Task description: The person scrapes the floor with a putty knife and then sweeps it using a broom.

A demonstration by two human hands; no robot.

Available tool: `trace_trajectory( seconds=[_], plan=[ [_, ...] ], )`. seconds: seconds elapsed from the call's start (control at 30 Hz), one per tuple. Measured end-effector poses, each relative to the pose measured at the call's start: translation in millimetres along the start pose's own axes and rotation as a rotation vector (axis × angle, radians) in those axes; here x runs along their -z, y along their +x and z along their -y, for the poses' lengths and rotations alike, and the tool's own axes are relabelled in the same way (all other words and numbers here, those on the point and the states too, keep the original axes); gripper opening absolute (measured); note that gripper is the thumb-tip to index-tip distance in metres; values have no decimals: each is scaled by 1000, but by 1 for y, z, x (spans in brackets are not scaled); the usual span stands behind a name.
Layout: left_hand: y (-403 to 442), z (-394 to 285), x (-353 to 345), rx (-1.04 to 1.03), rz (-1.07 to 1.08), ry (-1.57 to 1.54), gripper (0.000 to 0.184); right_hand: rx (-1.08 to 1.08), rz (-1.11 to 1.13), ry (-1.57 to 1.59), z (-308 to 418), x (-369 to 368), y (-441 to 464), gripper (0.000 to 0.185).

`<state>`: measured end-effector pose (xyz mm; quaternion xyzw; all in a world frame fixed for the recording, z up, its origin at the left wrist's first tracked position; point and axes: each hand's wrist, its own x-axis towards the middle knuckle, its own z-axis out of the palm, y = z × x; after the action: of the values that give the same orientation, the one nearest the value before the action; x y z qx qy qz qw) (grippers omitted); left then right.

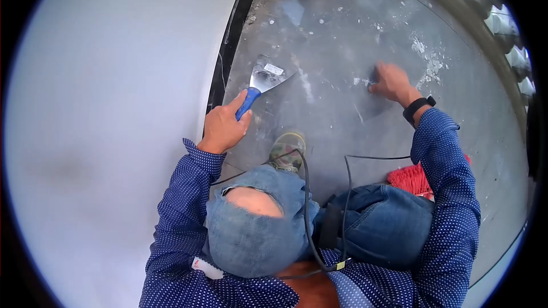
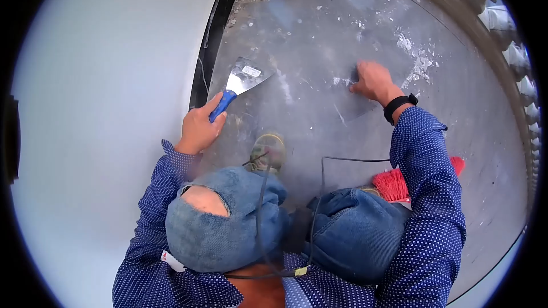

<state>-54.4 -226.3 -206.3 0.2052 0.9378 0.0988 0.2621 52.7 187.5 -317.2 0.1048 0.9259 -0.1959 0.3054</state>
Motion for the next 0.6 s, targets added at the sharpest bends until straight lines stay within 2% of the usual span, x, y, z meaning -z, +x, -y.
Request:
trace_trajectory(
  seconds=[0.07, 0.13, 0.2, 0.33, 0.4, 0.47, 0.6],
  plan=[
    [24, -5, -15, -112, -100, 12, 49, 0, -34, 25, -3, -6, 1, 42],
    [29, -19, -16, -101, -74, -3, 48, -26, -56, 63, -3, -8, -7, 42],
    [21, -22, -10, -110, -58, -2, 49, -133, 14, 113, 1, -4, -10, 40],
    [-19, -9, -8, 1, 52, -70, 50, -116, -42, 130, -2, -10, -10, 40],
    [-13, -12, -15, 5, 46, -44, 51, -65, 51, 91, -5, -9, 1, 44],
    [13, -29, -23, -60, -78, -1, 52, -43, 71, 55, 1, -1, 2, 45],
    [47, -46, -30, -71, -129, -15, 52, -51, 12, 52, -6, -8, 1, 46]
  ],
)
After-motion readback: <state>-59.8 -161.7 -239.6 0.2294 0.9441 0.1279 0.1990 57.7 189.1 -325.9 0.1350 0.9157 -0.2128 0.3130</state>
